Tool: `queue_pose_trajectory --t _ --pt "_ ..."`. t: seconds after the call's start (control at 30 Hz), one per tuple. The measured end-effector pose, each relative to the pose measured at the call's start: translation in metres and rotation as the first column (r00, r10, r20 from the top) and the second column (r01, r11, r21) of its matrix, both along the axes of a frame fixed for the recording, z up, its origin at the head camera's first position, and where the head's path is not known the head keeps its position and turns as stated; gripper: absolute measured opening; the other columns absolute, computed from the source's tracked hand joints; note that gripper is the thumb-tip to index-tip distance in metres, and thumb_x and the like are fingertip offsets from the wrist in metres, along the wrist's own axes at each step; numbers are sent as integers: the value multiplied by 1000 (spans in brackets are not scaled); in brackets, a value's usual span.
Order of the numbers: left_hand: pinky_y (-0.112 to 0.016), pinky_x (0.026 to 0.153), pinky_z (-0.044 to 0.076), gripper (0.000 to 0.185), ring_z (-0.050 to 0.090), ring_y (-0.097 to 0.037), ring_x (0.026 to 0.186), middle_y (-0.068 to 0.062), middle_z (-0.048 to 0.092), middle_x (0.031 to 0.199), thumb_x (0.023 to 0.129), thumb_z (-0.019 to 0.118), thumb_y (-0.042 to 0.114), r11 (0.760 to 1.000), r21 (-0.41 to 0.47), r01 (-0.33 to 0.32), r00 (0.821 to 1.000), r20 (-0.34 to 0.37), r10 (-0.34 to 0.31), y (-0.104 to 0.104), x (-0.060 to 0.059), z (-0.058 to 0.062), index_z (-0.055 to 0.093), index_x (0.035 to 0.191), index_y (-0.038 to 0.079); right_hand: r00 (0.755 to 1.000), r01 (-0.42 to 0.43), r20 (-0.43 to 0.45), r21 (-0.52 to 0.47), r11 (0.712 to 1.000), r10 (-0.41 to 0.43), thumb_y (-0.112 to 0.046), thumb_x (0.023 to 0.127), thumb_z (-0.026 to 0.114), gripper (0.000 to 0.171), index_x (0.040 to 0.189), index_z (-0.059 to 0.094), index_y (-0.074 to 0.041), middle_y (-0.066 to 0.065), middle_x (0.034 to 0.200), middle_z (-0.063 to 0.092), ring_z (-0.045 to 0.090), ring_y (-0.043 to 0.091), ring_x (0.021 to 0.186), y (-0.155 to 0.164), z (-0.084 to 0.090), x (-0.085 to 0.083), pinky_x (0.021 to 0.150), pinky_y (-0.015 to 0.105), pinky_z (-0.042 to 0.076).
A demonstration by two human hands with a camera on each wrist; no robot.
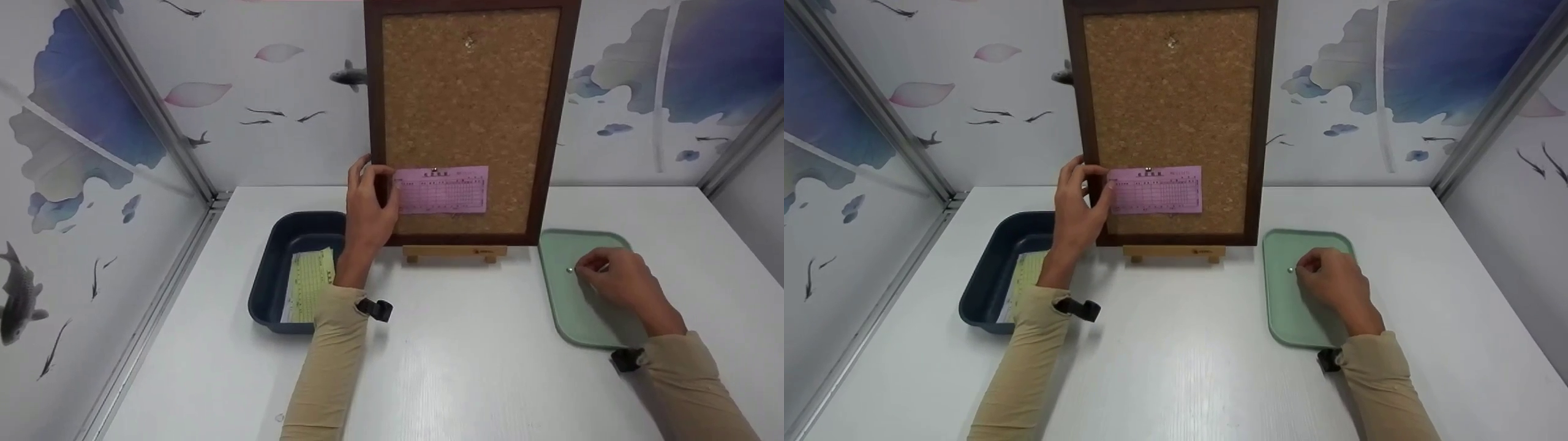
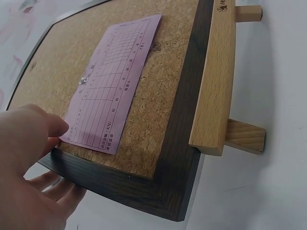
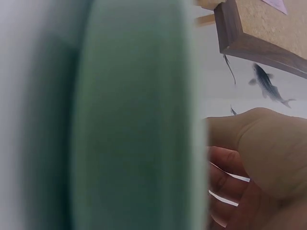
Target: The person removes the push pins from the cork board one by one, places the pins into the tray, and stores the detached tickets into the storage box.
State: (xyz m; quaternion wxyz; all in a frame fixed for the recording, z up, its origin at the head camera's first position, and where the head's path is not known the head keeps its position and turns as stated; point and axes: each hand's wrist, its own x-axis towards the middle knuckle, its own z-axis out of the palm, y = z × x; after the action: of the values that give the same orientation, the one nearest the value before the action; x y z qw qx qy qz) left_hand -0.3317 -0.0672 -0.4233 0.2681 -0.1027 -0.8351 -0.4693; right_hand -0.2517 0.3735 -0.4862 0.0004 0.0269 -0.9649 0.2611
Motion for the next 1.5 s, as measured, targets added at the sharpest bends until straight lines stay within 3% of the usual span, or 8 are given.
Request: queue_pose_trajectory --t 0.27,0.47,0.63,0.73,0.9,1.17,1.3,1.5 --pt "-42 129 38 16 43 -28 157 -14 54 154 110 65 18 999 7 -40 999 -15 40 2 -1 -2 67 123 8 999 -27 21 -18 999 28 -20 101 73 18 112 81 -8 9 100 77 65 20 88 -3 1 -1 66 30 50" --pt "-42 128 40 15 46 -27 155 -13 55 152 111 64 17 999 13 -51 999 -15 51 3 -3 -3 68 122 8 998 11 61 -42 999 -9 -26 101 74 27 119 78 -5 17 107 76 68 18 82 -7 10 1 66 31 52" --pt "-41 127 41 13 48 -26 152 -12 56 150 110 64 17 998 6 -67 997 -25 67 2 -3 -3 68 120 8 995 36 -87 -40 999 -39 -30 103 73 28 115 79 -6 19 104 79 72 26 88 -20 24 1 65 32 50" --pt "-42 127 41 13 47 -26 153 -12 55 151 111 64 17 998 3 -63 998 -24 63 3 -3 -4 68 119 8 982 56 -180 -46 997 -63 -30 104 72 25 111 80 -7 17 102 80 73 32 93 -34 35 3 64 31 49" --pt "-42 126 43 13 48 -27 153 -13 55 152 111 64 16 998 13 -62 998 -22 63 4 -2 -4 68 119 8 956 34 -288 -89 995 -59 -27 103 74 21 110 81 -8 14 95 80 74 29 84 -64 46 4 58 26 49" --pt "-42 125 44 13 49 -27 152 -12 55 150 111 63 18 998 21 -56 998 -25 57 6 -3 -6 68 119 9 834 -57 -552 -107 993 -11 -12 98 79 6 101 79 -7 9 85 79 71 23 77 -114 51 -1 64 15 40" --pt "-42 123 46 11 52 -26 147 -11 57 145 111 63 17 997 42 -58 998 -31 59 6 -4 -7 68 118 10 826 -87 -564 -111 990 10 -10 97 79 6 101 77 -6 9 87 77 70 23 77 -137 55 -10 66 16 43" --pt "-39 120 47 11 56 -22 136 -10 58 141 111 62 16 997 77 -28 999 -34 31 7 -7 -8 67 118 9 827 -108 -560 -79 991 46 -11 98 80 10 105 77 -5 11 93 76 68 26 80 -167 65 -23 70 35 53"
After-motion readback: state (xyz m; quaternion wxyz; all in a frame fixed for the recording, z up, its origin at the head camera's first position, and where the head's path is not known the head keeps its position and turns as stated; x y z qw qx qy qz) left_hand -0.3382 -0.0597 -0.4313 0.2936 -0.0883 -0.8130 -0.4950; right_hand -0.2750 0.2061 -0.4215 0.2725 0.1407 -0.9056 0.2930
